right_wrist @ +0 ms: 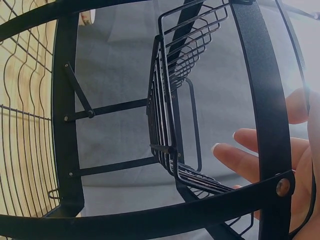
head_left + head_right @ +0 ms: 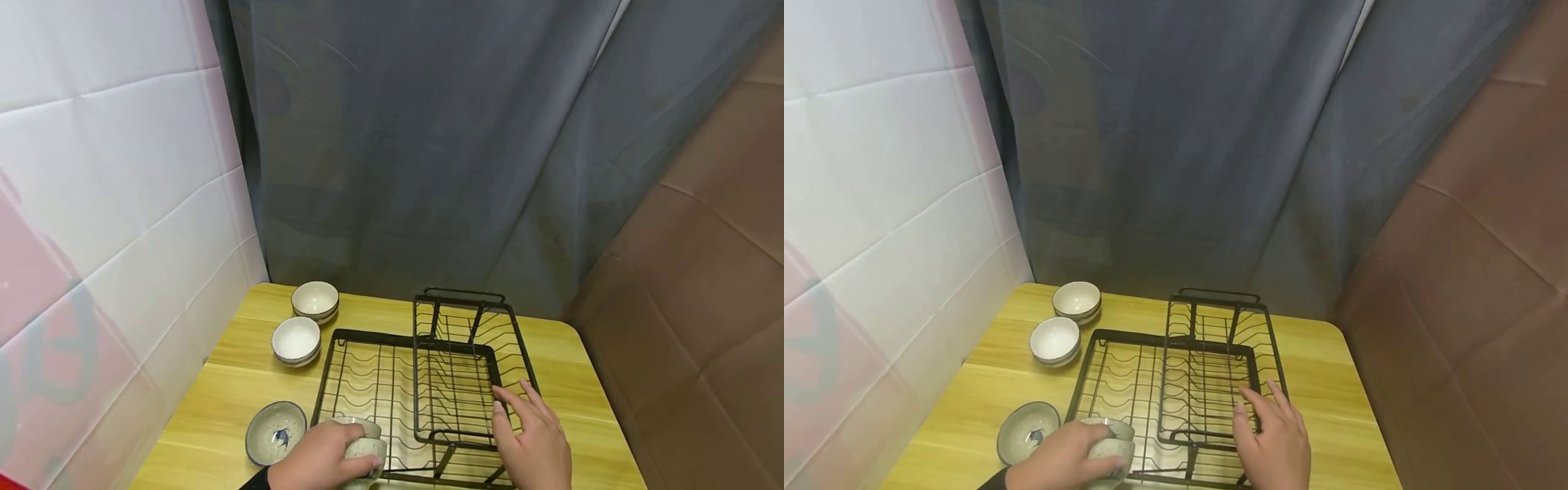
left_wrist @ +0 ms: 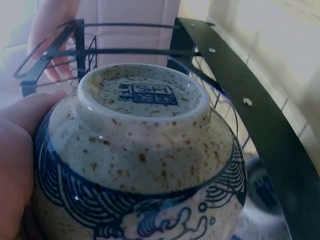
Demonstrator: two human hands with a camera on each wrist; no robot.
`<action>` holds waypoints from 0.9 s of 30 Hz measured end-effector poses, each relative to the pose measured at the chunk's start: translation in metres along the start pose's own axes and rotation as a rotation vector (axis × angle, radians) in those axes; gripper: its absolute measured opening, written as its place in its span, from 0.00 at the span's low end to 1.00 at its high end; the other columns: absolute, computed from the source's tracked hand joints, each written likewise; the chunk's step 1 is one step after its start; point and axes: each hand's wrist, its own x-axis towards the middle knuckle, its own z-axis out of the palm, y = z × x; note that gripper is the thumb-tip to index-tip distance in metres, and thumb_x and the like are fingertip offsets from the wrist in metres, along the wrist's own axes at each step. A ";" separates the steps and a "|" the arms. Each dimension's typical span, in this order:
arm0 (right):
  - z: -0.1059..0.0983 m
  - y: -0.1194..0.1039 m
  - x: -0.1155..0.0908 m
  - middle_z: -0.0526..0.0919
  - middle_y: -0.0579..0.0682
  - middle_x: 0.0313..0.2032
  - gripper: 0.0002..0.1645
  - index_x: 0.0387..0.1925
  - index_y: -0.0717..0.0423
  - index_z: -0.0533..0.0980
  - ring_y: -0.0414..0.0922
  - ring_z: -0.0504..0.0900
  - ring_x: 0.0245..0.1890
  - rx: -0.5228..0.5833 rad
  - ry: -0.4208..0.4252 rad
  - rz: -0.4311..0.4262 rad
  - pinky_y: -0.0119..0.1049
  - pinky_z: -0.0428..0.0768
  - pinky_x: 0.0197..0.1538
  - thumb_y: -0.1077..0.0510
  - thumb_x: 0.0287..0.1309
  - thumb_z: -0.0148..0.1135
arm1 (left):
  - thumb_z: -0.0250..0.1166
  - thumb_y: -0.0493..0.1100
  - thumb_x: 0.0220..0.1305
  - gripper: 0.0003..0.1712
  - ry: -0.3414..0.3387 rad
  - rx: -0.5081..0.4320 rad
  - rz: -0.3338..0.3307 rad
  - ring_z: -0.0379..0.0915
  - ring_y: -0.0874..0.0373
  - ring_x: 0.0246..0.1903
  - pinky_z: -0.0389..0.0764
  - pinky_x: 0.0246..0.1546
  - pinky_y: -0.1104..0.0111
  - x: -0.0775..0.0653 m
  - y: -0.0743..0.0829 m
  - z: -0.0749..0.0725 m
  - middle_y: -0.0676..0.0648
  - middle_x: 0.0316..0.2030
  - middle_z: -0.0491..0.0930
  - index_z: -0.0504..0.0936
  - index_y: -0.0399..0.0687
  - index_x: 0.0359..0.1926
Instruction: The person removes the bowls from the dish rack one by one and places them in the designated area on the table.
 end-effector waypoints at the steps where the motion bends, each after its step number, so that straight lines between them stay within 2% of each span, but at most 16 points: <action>1: 0.000 0.000 0.000 0.65 0.62 0.75 0.28 0.66 0.44 0.78 0.70 0.62 0.73 -0.001 0.004 -0.001 0.75 0.63 0.64 0.38 0.78 0.44 | 0.63 0.64 0.71 0.19 0.018 -0.010 -0.003 0.69 0.72 0.23 0.71 0.27 0.74 -0.002 -0.002 -0.001 0.64 0.23 0.73 0.80 0.57 0.36; 3: 0.000 0.000 -0.001 0.66 0.62 0.75 0.28 0.66 0.44 0.78 0.70 0.62 0.73 -0.002 0.013 -0.001 0.74 0.63 0.64 0.39 0.78 0.45 | 0.64 0.64 0.71 0.19 0.055 -0.030 -0.005 0.60 0.73 0.20 0.66 0.24 0.75 -0.005 -0.005 -0.002 0.66 0.20 0.62 0.73 0.61 0.30; 4: 0.000 0.000 0.000 0.66 0.62 0.75 0.28 0.66 0.44 0.78 0.70 0.62 0.73 -0.002 0.014 -0.001 0.74 0.63 0.64 0.39 0.78 0.45 | 0.64 0.63 0.71 0.20 0.075 -0.034 -0.004 0.58 0.73 0.20 0.65 0.24 0.76 -0.007 -0.006 -0.002 0.67 0.20 0.60 0.71 0.61 0.28; 7: 0.001 0.000 0.001 0.66 0.62 0.74 0.28 0.66 0.44 0.78 0.69 0.62 0.73 -0.003 0.010 -0.001 0.74 0.63 0.64 0.39 0.78 0.45 | 0.65 0.64 0.70 0.21 0.108 -0.046 -0.027 0.56 0.73 0.21 0.65 0.24 0.76 -0.013 -0.010 -0.005 0.67 0.20 0.57 0.69 0.62 0.27; 10: 0.001 0.000 0.002 0.66 0.63 0.74 0.29 0.66 0.44 0.78 0.68 0.62 0.73 -0.004 0.006 -0.002 0.74 0.63 0.63 0.38 0.78 0.44 | 0.65 0.64 0.70 0.21 0.111 -0.066 -0.077 0.54 0.72 0.20 0.64 0.24 0.74 -0.019 -0.014 -0.010 0.65 0.20 0.55 0.70 0.61 0.28; 12: 0.001 0.000 0.002 0.66 0.62 0.74 0.29 0.66 0.44 0.78 0.69 0.62 0.73 -0.001 0.004 0.001 0.74 0.64 0.63 0.38 0.78 0.44 | 0.65 0.65 0.69 0.21 0.118 -0.053 -0.108 0.53 0.72 0.19 0.63 0.23 0.74 -0.023 -0.016 -0.013 0.65 0.20 0.55 0.70 0.61 0.28; 18: 0.001 0.000 0.003 0.65 0.63 0.75 0.29 0.66 0.45 0.78 0.67 0.61 0.74 0.012 -0.001 0.013 0.74 0.63 0.64 0.38 0.78 0.44 | 0.65 0.65 0.69 0.17 0.158 -0.002 -0.160 0.62 0.74 0.20 0.68 0.24 0.73 -0.033 -0.022 -0.024 0.68 0.19 0.65 0.79 0.59 0.35; 21: 0.001 0.001 0.004 0.65 0.63 0.74 0.29 0.66 0.45 0.78 0.67 0.61 0.74 0.010 -0.004 0.015 0.74 0.62 0.64 0.38 0.78 0.44 | 0.65 0.65 0.69 0.18 0.193 0.066 -0.188 0.61 0.74 0.19 0.65 0.22 0.73 -0.035 -0.025 -0.030 0.67 0.19 0.63 0.78 0.59 0.33; 25: 0.000 0.001 0.004 0.66 0.63 0.74 0.30 0.66 0.45 0.78 0.67 0.61 0.74 0.005 -0.012 0.017 0.73 0.63 0.64 0.38 0.78 0.43 | 0.68 0.65 0.66 0.27 0.273 0.226 -0.237 0.50 0.70 0.18 0.58 0.22 0.73 -0.036 -0.033 -0.034 0.64 0.18 0.52 0.65 0.60 0.22; 27: 0.000 0.000 0.004 0.66 0.63 0.74 0.30 0.67 0.45 0.78 0.67 0.61 0.74 0.003 -0.015 0.017 0.73 0.63 0.64 0.37 0.78 0.43 | 0.69 0.65 0.64 0.29 0.303 0.279 -0.273 0.50 0.69 0.18 0.58 0.22 0.73 -0.038 -0.037 -0.034 0.63 0.18 0.51 0.62 0.60 0.21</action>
